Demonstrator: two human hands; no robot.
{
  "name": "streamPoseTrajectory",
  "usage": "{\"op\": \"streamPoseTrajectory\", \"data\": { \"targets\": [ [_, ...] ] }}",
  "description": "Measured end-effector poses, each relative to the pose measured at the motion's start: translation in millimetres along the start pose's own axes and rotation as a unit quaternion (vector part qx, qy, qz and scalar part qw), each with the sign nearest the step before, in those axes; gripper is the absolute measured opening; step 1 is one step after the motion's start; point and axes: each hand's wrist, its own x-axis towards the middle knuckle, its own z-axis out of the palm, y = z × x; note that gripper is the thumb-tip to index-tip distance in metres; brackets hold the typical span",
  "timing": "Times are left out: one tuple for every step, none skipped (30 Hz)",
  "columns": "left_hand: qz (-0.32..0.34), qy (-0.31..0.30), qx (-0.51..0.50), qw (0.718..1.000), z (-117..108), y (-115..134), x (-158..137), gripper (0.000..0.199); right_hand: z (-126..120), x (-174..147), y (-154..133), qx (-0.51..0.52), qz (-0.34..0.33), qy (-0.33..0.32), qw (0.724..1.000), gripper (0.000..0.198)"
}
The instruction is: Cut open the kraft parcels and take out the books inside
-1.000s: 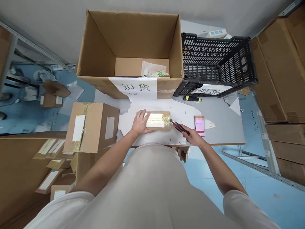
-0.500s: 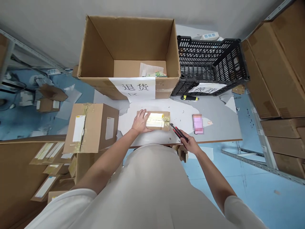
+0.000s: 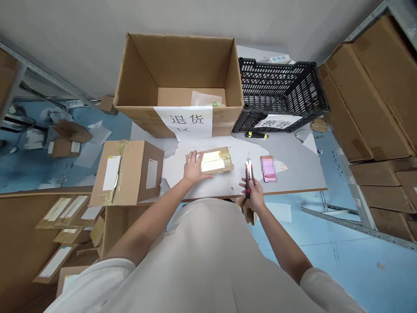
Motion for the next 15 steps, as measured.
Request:
{"op": "streamPoseTrajectory", "data": {
  "targets": [
    [-0.038, 0.018, -0.01, 0.999, 2.1, 5.0, -5.2, 0.12, 16.1, 4.3, 4.3, 0.029, 0.014, -0.014, 0.999, 0.049],
    [-0.073, 0.032, -0.02, 0.997, 4.1, 9.0, -11.1, 0.122, 33.1, 8.7, 8.7, 0.057, 0.026, -0.027, 0.998, 0.048],
    [-0.102, 0.04, -0.033, 0.993, 6.1, 11.5, -17.6, 0.122, 49.7, 13.2, 12.6, 0.079, 0.036, -0.041, 0.995, 0.047],
    [-0.119, 0.039, -0.048, 0.991, 8.1, 12.1, -24.5, 0.122, 64.8, 17.8, 15.6, 0.091, 0.039, -0.057, 0.993, 0.046],
    [-0.125, 0.029, -0.066, 0.99, 10.1, 10.9, -31.9, 0.118, 77.6, 22.7, 17.5, 0.092, 0.034, -0.07, 0.993, 0.045],
    [-0.123, 0.014, -0.088, 0.988, 12.3, 8.2, -39.6, 0.111, 87.4, 27.9, 18.1, 0.082, 0.021, -0.081, 0.993, 0.043],
    [-0.116, -0.001, -0.115, 0.987, 14.9, 4.4, -47.6, 0.101, 94.0, 33.5, 17.4, 0.064, 0.002, -0.088, 0.994, 0.042],
    [-0.107, -0.011, -0.147, 0.983, 18.0, 0.4, -55.8, 0.09, 97.6, 39.3, 15.6, 0.04, -0.017, -0.093, 0.995, 0.041],
    [-0.098, -0.017, -0.18, 0.979, 21.5, -3.1, -63.8, 0.082, 98.7, 45.2, 13.0, 0.012, -0.034, -0.099, 0.994, 0.04],
    [-0.091, -0.018, -0.211, 0.973, 25.2, -5.6, -71.4, 0.076, 97.9, 50.9, 10.1, -0.014, -0.046, -0.105, 0.993, 0.04],
    [-0.089, -0.015, -0.239, 0.967, 28.7, -6.8, -78.3, 0.074, 95.7, 56.0, 7.2, -0.038, -0.055, -0.111, 0.992, 0.04],
    [-0.091, -0.012, -0.262, 0.961, 31.7, -6.7, -84.2, 0.074, 92.7, 60.2, 4.5, -0.062, -0.061, -0.115, 0.989, 0.041],
    [-0.094, -0.011, -0.277, 0.956, 33.7, -5.5, -88.6, 0.075, 89.2, 62.9, 2.4, -0.084, -0.067, -0.117, 0.987, 0.041],
    [-0.099, -0.012, -0.285, 0.954, 34.3, -3.9, -91.1, 0.075, 85.6, 63.8, 1.0, -0.103, -0.072, -0.115, 0.985, 0.042],
    [-0.104, -0.011, -0.281, 0.954, 33.3, -2.4, -91.3, 0.075, 81.8, 62.7, 0.4, -0.117, -0.074, -0.113, 0.984, 0.042]
  ]
}}
